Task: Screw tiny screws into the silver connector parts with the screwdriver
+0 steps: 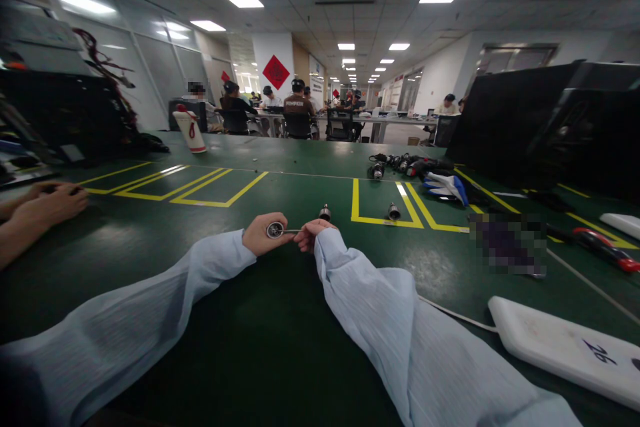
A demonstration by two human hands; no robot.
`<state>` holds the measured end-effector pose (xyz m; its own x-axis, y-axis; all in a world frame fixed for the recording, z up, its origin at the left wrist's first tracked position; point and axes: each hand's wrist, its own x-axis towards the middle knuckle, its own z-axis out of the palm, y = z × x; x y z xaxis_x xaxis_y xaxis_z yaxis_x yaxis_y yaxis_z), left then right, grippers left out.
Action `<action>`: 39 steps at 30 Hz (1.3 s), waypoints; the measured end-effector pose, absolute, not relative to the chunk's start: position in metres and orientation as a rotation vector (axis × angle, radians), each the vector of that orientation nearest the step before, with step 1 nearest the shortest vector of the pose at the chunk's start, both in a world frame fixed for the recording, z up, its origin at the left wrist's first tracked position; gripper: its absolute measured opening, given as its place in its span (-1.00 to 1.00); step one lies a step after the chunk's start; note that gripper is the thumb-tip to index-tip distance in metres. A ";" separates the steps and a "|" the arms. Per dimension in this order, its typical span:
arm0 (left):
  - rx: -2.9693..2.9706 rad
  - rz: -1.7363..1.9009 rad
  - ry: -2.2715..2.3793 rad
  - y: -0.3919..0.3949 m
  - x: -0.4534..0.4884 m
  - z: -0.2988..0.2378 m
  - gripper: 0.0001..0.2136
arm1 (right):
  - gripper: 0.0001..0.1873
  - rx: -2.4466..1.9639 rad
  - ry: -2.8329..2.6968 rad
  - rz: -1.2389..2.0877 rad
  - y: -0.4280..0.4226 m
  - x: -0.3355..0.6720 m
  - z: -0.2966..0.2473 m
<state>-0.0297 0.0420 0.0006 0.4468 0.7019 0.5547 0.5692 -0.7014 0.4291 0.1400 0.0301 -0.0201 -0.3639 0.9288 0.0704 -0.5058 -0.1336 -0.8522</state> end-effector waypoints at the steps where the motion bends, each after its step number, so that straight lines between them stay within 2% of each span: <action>1: 2.519 1.090 1.116 0.042 -0.030 0.000 -0.75 | -0.83 -0.609 -1.013 1.705 0.030 0.139 -0.020; 11: 2.558 0.998 1.205 0.046 -0.031 -0.002 -0.70 | -0.73 -0.616 -0.956 1.511 0.032 0.148 -0.018; 16: 2.580 0.850 1.264 0.048 -0.029 -0.002 -0.64 | -0.72 -0.903 -1.177 1.090 0.020 0.134 -0.017; 18: 2.588 0.821 1.273 0.044 -0.026 -0.003 -0.65 | -0.78 -0.915 -1.351 0.957 0.016 0.127 -0.021; 21: 2.601 0.813 1.252 0.034 -0.019 -0.004 -0.70 | -0.72 -0.900 -1.565 0.783 0.012 0.121 -0.025; 25: 2.575 0.819 1.245 0.026 -0.012 -0.005 -0.64 | -0.72 -0.922 -1.688 0.608 0.010 0.125 -0.023; 30: 2.542 0.859 1.248 0.025 -0.011 -0.004 -0.64 | -0.71 -0.875 -1.817 0.439 0.007 0.126 -0.015; 34: 2.627 0.910 1.183 0.025 -0.010 -0.005 -0.66 | -0.79 -0.811 -1.790 0.241 0.005 0.124 -0.014; 39: 2.760 1.271 1.189 0.030 -0.015 -0.005 -0.42 | -0.83 -0.719 -1.716 0.013 0.011 0.132 -0.011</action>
<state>-0.0150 0.0302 -0.0046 0.4329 0.5670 0.7008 0.6611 -0.7282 0.1807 0.1319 0.0112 -0.0110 -0.0939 0.4652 0.8802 0.4518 0.8078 -0.3787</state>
